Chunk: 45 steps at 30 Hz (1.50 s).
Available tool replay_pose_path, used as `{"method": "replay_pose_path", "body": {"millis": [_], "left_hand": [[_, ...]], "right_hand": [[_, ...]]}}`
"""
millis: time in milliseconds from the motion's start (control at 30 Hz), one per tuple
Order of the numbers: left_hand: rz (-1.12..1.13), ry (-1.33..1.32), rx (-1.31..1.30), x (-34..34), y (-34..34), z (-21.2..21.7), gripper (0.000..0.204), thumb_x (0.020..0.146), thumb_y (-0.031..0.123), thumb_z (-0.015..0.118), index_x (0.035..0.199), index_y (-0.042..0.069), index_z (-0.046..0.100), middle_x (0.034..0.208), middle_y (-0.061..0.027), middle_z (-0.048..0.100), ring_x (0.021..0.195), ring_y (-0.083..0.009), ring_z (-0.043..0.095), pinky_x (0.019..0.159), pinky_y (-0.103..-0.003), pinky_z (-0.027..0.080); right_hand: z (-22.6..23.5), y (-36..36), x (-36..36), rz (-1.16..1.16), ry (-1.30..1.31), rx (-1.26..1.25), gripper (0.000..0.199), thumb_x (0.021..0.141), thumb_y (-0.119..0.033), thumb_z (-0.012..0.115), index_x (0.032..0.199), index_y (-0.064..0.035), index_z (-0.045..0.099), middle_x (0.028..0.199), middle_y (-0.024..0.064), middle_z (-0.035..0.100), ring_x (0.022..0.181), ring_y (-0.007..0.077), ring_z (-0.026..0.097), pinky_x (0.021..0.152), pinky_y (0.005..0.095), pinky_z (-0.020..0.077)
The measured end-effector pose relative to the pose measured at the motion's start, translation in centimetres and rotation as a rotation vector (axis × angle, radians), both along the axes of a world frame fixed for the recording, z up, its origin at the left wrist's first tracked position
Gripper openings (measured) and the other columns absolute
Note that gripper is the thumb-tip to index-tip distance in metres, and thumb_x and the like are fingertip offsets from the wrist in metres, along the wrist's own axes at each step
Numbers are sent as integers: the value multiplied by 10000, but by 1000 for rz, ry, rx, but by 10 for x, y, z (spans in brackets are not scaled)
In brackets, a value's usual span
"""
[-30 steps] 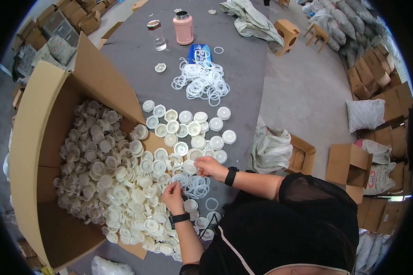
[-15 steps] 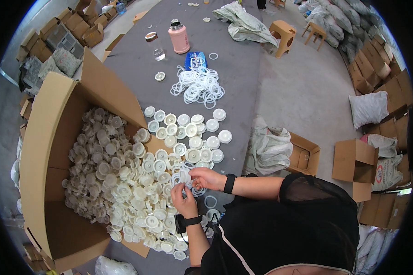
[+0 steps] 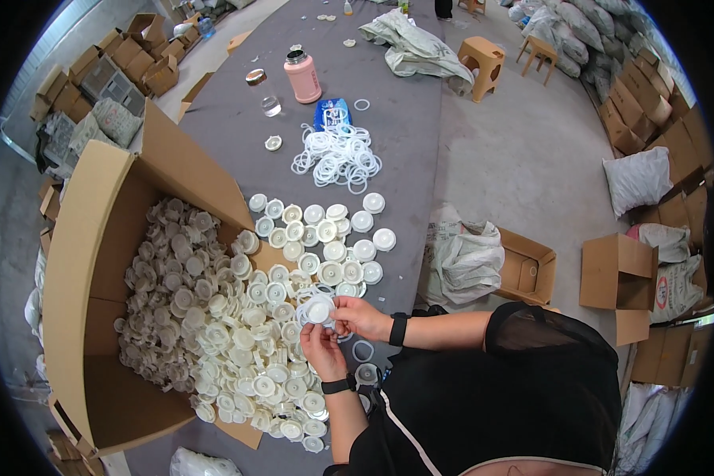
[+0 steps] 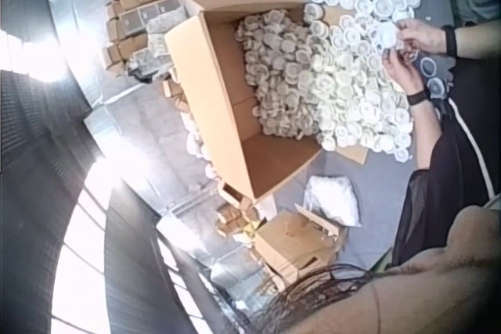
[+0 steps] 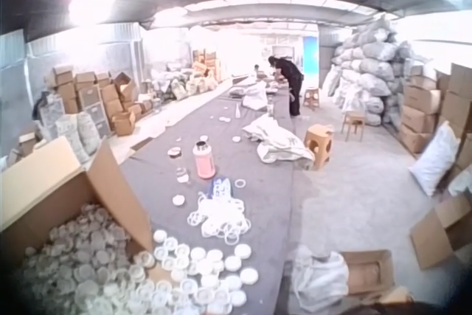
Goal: Sort and assemble small white plastic caps and rings at a manufacturing table.
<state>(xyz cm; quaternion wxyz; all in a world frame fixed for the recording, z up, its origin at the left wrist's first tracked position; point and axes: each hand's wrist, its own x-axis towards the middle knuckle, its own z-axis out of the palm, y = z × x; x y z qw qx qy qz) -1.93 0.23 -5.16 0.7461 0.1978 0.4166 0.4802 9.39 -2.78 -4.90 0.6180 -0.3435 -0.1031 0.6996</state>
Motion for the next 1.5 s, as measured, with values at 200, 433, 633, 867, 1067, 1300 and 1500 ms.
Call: {"method": "replay_pose_path", "body": {"millis": [200,433,633,867,1067,1300,1500], "left_hand": [[-124,-99,-32,2,1,5,114,772,138,478,828,43,505,594,7,481,409,-60,346,393,-185,299],[-64,-317,-111,5,-3,16,152,777,197,453,708,66,489,509,22,432,353,-65,298,330,-193,217],[-157,-197,-154,3,3,34,200,806,257,458,727,75,493,519,33,451,328,-65,307,298,-190,216],[-312,178,-200,-9,11,21,222,825,279,460,771,72,522,590,-17,531,429,-111,504,335,-202,383],[-192,1204,531,-47,62,-1,121,745,116,562,802,11,543,844,-112,549,731,-187,543,622,-297,429],[-361,1931,711,-91,99,-10,244,600,51,593,841,23,565,1007,-138,496,960,-300,447,813,-387,353],[-251,1294,792,-57,90,-15,211,675,107,619,862,35,555,845,-64,530,725,-173,487,640,-279,388]], "right_hand": [[1,-2,-5,-63,10,13,141,819,-178,476,886,-54,474,650,-6,485,455,64,408,422,194,322],[12,0,-7,-95,29,9,251,830,-274,459,748,-42,510,577,3,487,372,51,347,330,185,269],[32,3,4,113,-77,75,288,841,-282,453,709,-47,558,528,-8,502,359,28,372,308,159,245],[11,14,16,445,-99,-30,300,839,-281,459,654,-65,553,494,-15,485,343,27,373,298,158,239],[-5,50,44,132,-558,-165,293,799,-309,498,694,-40,546,549,15,514,401,98,484,353,201,373],[-13,75,81,-1,-535,-181,366,802,-258,480,1047,13,495,921,91,566,617,134,579,484,217,444],[-25,67,30,1,-695,40,340,785,-211,522,1066,-23,485,902,54,564,580,90,546,470,216,426]]}}
